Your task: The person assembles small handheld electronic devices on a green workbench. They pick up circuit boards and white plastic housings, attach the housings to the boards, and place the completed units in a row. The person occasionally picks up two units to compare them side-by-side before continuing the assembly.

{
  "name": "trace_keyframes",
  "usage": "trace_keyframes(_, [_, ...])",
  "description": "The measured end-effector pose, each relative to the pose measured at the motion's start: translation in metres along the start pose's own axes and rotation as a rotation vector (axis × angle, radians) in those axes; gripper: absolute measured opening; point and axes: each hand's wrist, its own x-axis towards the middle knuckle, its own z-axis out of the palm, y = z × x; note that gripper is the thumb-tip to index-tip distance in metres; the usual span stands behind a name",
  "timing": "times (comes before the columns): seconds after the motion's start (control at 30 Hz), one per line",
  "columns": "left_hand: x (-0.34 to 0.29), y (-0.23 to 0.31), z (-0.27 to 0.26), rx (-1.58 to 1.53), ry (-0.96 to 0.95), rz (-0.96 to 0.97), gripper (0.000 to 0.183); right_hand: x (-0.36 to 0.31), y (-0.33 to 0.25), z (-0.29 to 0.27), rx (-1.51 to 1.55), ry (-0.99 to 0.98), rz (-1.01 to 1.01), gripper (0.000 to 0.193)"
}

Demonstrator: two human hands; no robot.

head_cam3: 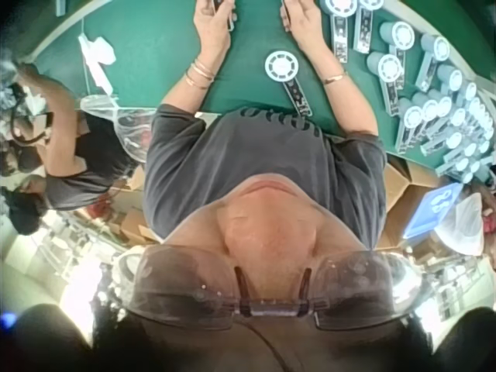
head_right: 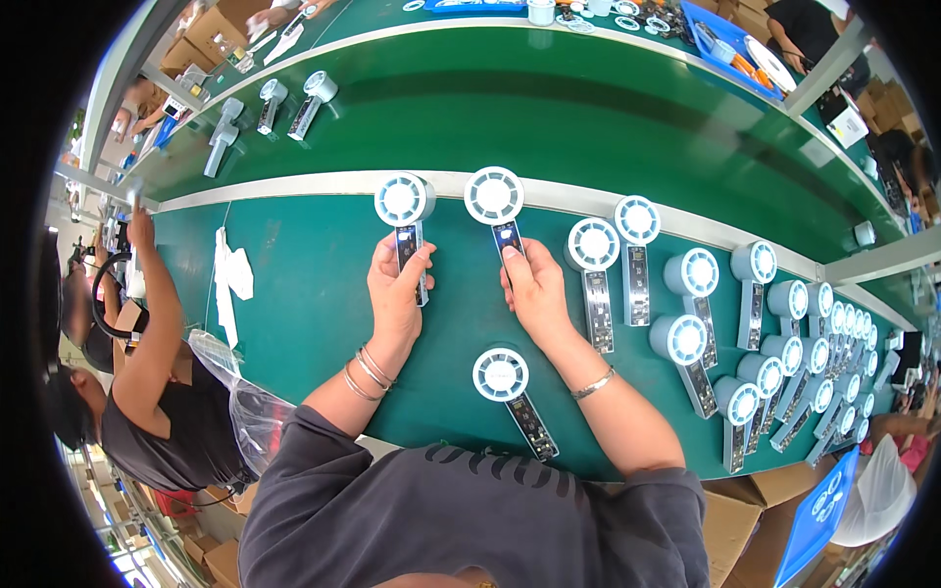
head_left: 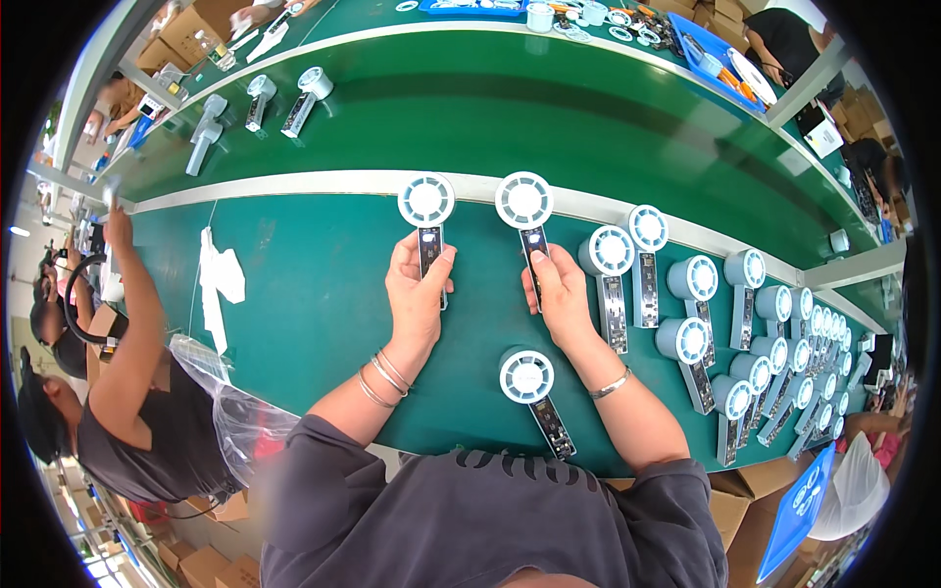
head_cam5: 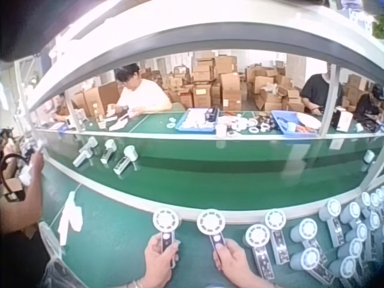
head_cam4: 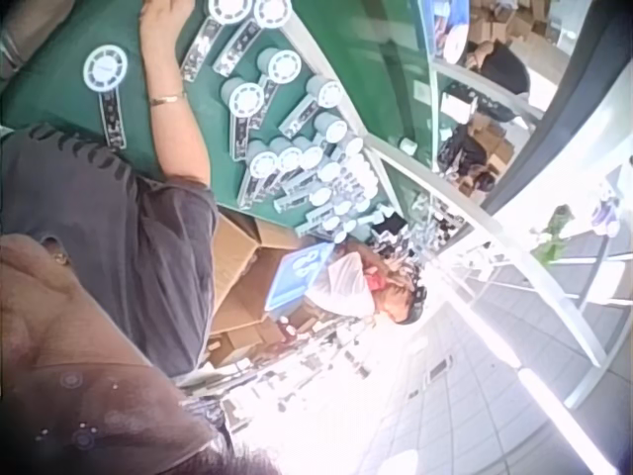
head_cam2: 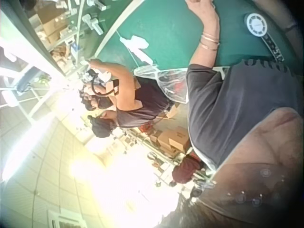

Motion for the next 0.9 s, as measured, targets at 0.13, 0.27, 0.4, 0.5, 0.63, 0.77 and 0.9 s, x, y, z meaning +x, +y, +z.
trace_keyframes(0.13, [0.0, -0.001, 0.001, -0.011, -0.006, -0.007, 0.034, 0.0, 0.0, -0.002, 0.007, -0.002, -0.008, 0.027])
trace_keyframes(0.27, [-0.001, -0.001, 0.003, -0.014, -0.016, -0.005, 0.034, 0.0, 0.0, -0.004, -0.004, -0.005, -0.014, 0.028])
trace_keyframes(0.4, [-0.002, -0.003, -0.001, 0.008, 0.007, -0.001, 0.034, -0.001, 0.0, -0.001, 0.021, -0.021, -0.015, 0.026])
trace_keyframes(0.5, [-0.004, 0.003, 0.0, 0.027, 0.048, 0.023, 0.033, -0.001, -0.002, 0.005, 0.084, -0.023, 0.001, 0.02])
trace_keyframes(0.63, [0.0, -0.008, -0.001, 0.09, -0.051, 0.154, 0.039, -0.008, -0.003, -0.001, -0.042, 0.086, -0.052, 0.022])
trace_keyframes(0.77, [-0.017, 0.025, -0.021, 0.097, -0.133, 0.106, 0.043, -0.017, -0.018, 0.004, -0.116, 0.071, -0.265, 0.028])
trace_keyframes(0.9, [-0.034, 0.044, -0.055, 0.225, -0.151, 0.137, 0.045, -0.026, -0.037, -0.003, -0.294, 0.03, -0.161, 0.031])
